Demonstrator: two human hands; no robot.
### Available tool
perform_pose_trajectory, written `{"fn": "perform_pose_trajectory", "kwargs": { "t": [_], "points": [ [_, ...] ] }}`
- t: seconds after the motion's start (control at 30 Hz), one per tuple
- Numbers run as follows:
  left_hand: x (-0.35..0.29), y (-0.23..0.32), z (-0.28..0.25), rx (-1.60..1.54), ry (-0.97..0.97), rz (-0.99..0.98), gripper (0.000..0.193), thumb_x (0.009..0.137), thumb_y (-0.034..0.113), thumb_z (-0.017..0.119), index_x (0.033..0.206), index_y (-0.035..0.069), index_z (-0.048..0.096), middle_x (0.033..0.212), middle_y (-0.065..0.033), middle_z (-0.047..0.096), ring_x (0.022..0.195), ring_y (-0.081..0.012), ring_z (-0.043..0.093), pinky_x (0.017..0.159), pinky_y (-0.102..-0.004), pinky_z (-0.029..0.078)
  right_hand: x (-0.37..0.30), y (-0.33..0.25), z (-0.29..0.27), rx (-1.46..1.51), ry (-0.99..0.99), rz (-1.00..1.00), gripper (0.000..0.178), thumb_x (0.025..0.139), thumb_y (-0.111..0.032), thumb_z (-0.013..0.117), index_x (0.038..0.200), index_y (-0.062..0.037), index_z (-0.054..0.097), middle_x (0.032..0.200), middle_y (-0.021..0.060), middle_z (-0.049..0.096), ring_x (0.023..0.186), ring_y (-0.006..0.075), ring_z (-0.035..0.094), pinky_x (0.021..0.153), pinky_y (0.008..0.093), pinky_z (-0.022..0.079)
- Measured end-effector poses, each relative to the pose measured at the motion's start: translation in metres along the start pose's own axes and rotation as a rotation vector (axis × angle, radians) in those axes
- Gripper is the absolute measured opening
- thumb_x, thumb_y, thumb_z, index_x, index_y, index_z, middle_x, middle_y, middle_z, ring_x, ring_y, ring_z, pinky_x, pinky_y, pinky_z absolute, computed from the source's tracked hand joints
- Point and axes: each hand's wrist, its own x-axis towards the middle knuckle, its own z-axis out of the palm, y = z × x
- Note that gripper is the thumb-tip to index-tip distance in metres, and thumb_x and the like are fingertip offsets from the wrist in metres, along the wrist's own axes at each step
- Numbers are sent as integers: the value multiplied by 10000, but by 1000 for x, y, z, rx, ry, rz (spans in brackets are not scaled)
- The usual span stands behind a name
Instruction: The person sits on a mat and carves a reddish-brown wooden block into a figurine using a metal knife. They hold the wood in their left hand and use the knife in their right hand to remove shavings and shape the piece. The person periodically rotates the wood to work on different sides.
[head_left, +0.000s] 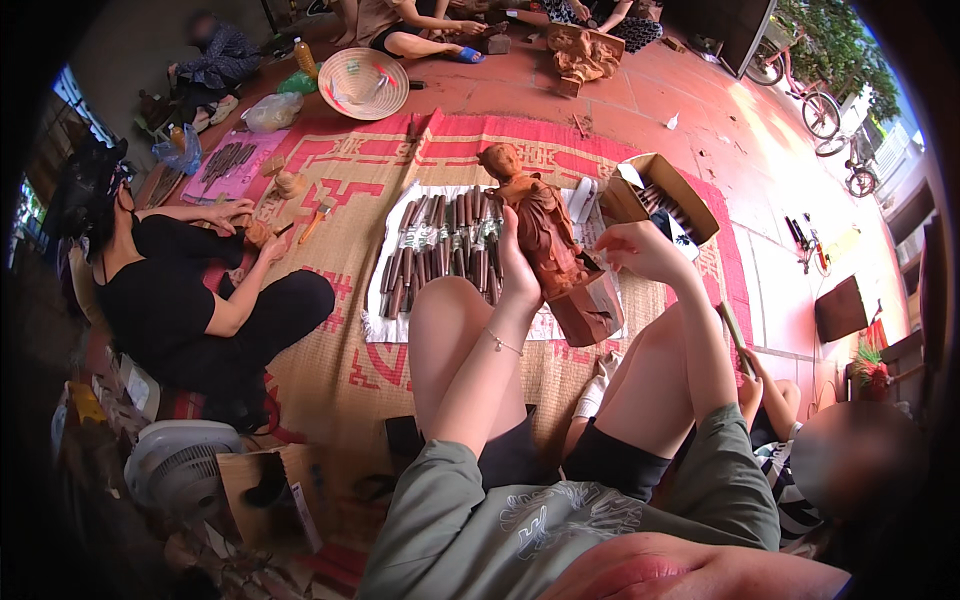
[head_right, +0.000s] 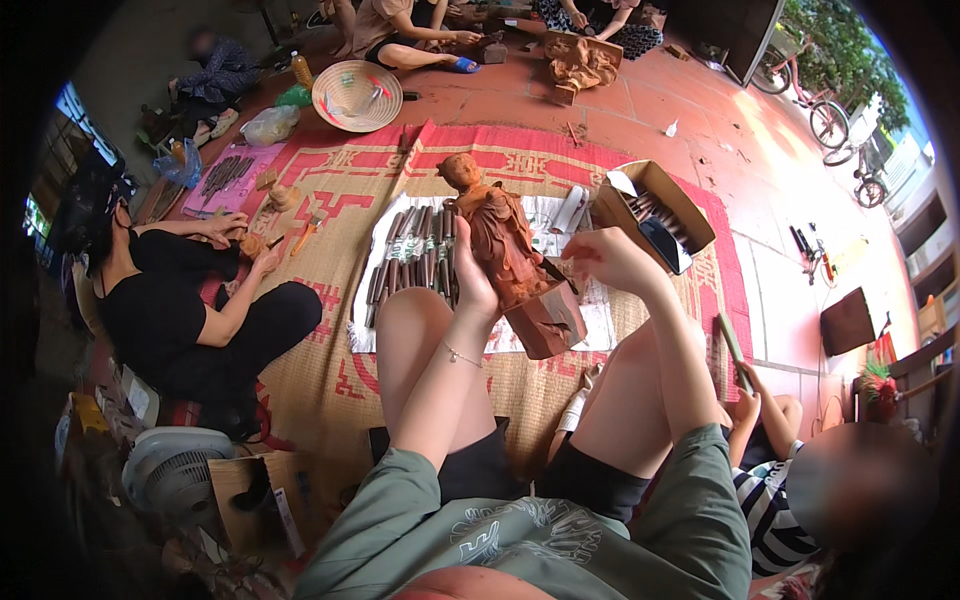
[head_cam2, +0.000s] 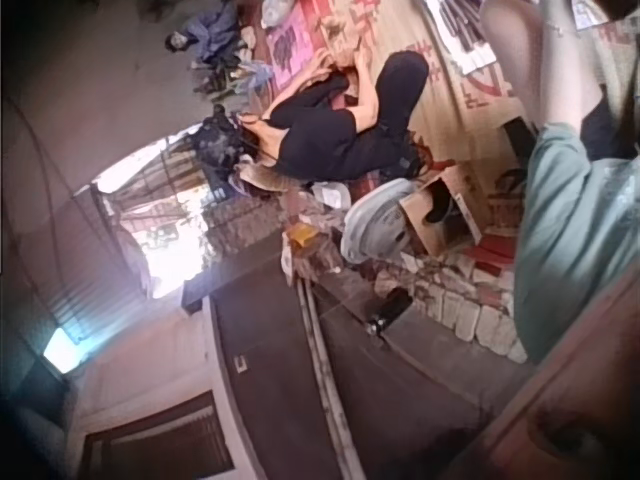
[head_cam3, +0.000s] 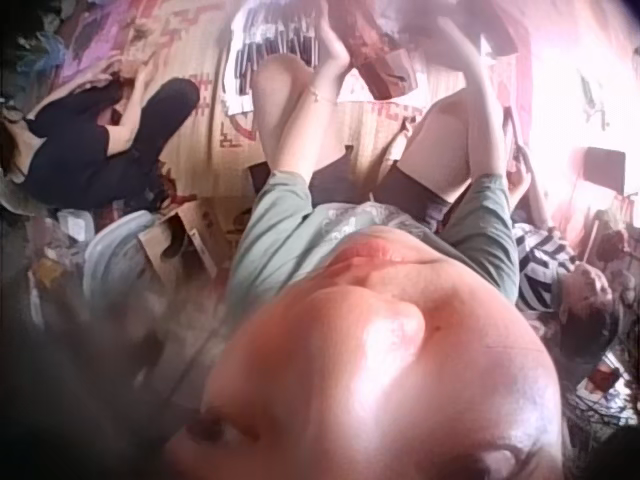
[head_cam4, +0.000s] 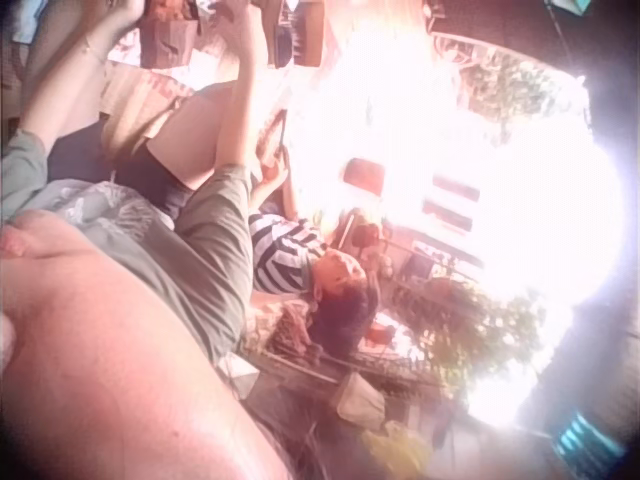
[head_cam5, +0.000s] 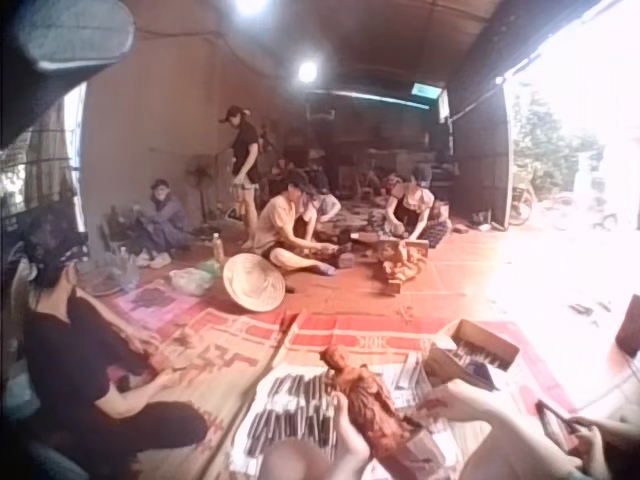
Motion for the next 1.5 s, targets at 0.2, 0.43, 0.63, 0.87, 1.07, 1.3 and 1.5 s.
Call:
{"fn": "perform_pose_trajectory", "kwargs": {
  "t": [0.2,0.43,0.63,0.87,1.07,1.3,1.5],
  "points": [
    [4,1,-2,-108,-39,-45,626,830,599,428,1137,54,451,907,-100,568,652,-262,601,571,-389,527,-81,77,-29,241,841,-131,413,816,108,398,1200,-29,465,1189,91,528,988,177,579,829,282,446],
    [6,19,-6,-92,57,56,655,824,624,395,1144,55,449,937,-96,551,696,-262,589,593,-402,513,-335,207,203,934,871,641,206,873,-96,463,1046,-30,554,912,23,573,680,110,537,600,229,449],
    [7,23,-22,-116,86,116,632,824,601,442,1164,68,449,980,-80,552,763,-241,583,669,-398,511,-359,82,202,1203,311,1031,338,910,-255,413,1087,9,527,926,99,603,727,154,588,643,261,480],
    [9,21,-24,-73,190,174,690,793,674,383,1129,77,463,932,-110,537,686,-297,563,571,-451,489,-253,-9,55,581,830,180,120,870,-78,488,869,34,533,673,49,506,511,74,447,475,187,352],
    [0,15,2,28,156,159,681,785,659,432,1123,68,459,898,-105,554,660,-266,583,553,-403,497,-102,-142,56,885,512,-414,196,783,22,548,966,86,577,960,184,608,756,203,609,658,277,491],
    [-6,14,0,82,135,-28,739,767,714,369,1148,86,454,959,-107,542,756,-297,558,627,-452,487,-78,-229,24,1165,237,-932,210,749,-85,629,901,58,606,732,119,614,665,159,593,596,250,455],
    [-4,5,4,174,94,9,743,771,725,314,1186,119,429,996,-121,531,781,-358,547,673,-524,465,-64,-279,66,1006,445,-966,180,741,-121,641,848,21,616,675,85,599,617,139,571,564,240,433]
  ]
}}
